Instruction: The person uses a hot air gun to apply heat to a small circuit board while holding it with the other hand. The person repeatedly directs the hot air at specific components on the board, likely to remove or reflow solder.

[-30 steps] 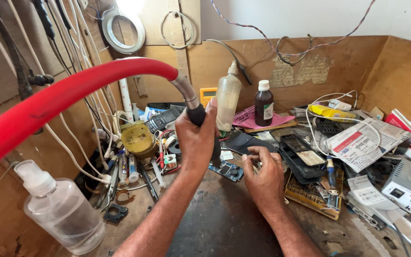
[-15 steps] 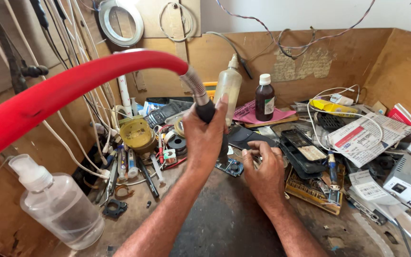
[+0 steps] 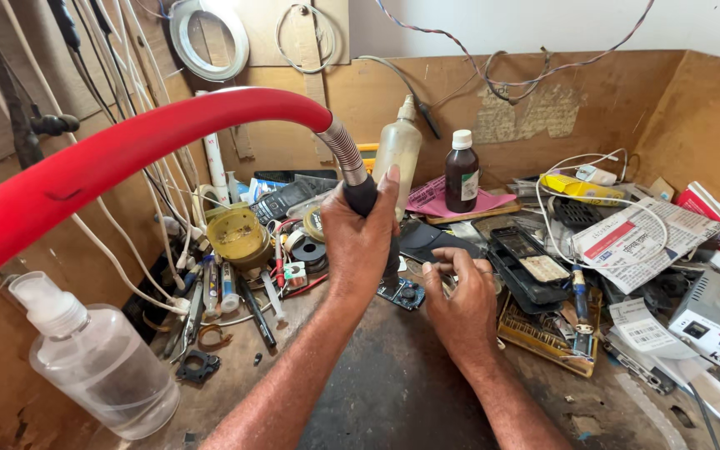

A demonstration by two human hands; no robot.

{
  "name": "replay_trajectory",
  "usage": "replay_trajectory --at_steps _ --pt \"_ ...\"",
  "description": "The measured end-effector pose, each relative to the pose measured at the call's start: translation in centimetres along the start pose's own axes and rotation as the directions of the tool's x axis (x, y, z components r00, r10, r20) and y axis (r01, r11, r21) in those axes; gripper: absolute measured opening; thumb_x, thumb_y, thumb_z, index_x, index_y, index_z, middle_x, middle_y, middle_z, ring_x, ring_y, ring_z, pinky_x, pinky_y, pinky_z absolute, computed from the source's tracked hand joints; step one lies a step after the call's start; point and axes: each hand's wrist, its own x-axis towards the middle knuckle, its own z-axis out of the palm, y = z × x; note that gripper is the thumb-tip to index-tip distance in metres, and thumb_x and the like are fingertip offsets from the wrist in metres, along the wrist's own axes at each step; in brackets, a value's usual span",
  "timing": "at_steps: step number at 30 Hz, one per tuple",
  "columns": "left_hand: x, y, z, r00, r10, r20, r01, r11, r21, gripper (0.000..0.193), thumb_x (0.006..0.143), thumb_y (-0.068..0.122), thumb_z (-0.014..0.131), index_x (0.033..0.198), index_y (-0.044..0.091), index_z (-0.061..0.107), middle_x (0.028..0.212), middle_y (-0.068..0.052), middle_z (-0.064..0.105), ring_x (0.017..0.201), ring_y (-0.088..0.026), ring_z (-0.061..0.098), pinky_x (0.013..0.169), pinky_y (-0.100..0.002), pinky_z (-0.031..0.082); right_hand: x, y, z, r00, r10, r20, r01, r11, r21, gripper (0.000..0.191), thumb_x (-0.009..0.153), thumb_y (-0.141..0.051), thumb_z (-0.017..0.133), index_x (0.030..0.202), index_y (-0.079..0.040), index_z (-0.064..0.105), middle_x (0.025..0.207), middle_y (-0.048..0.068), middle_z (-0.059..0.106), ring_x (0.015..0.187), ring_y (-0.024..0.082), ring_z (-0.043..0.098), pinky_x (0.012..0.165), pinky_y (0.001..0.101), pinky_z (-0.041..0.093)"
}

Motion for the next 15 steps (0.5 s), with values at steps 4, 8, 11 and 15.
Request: replay_trajectory --at_steps 4,8,11,15 --pt "0.39 0.07 -0.06 1.0 0.009 -0.009 -0.009 1.0 -0.013 0.035 0.098 0.025 0.071 0.071 0.008 0.057 0.056 0.003 0.057 0.049 -0.003 0.052 0.044 -0.024 0.04 0.0 -0.06 0.01 1.0 -0.007 -0.007 0.007 1.0 -0.002 0.024 0.089 -0.02 0.07 0.106 -0.003 0.071 0.087 0.009 0.074 0.096 0.026 0.064 0.086 0.0434 0.05" --pt "0.37 0.31 -0.7 1.0 -0.001 -0.022 0.001 1.0 -0.016 0.035 0.098 0.025 0.072 0.071 0.008 0.057 0.056 0.003 0.056 0.05 -0.003 0.051 0.045 -0.025 0.039 -0.09 -0.19 0.14 1.0 0.014 -0.011 -0.014 1.0 0.001 0.024 0.088 -0.02 0.071 0.105 -0.004 0.071 0.087 0.009 0.075 0.097 0.026 0.064 0.086 0.0435 0.05" --pt "0.14 0.4 -0.78 1.0 -0.002 -0.017 0.002 1.0 -0.002 0.035 0.098 0.025 0.072 0.071 0.008 0.058 0.056 0.003 0.056 0.05 -0.003 0.052 0.045 -0.024 0.041 -0.18 -0.3 0.12 0.999 0.041 -0.009 -0.041 0.999 0.006 0.024 0.088 -0.02 0.071 0.106 -0.004 0.07 0.087 0.009 0.074 0.097 0.026 0.064 0.086 0.0431 0.05" --pt "-0.1 0.33 -0.37 1.0 -0.001 -0.012 0.001 1.0 0.029 0.037 0.098 0.026 0.072 0.069 0.008 0.057 0.055 0.002 0.057 0.049 -0.004 0.053 0.044 -0.024 0.04 -0.1 -0.35 -0.07 1.0 0.021 0.0 -0.021 1.0 -0.011 0.025 0.088 -0.02 0.07 0.107 -0.004 0.071 0.088 0.009 0.075 0.098 0.027 0.063 0.087 0.0434 0.049"
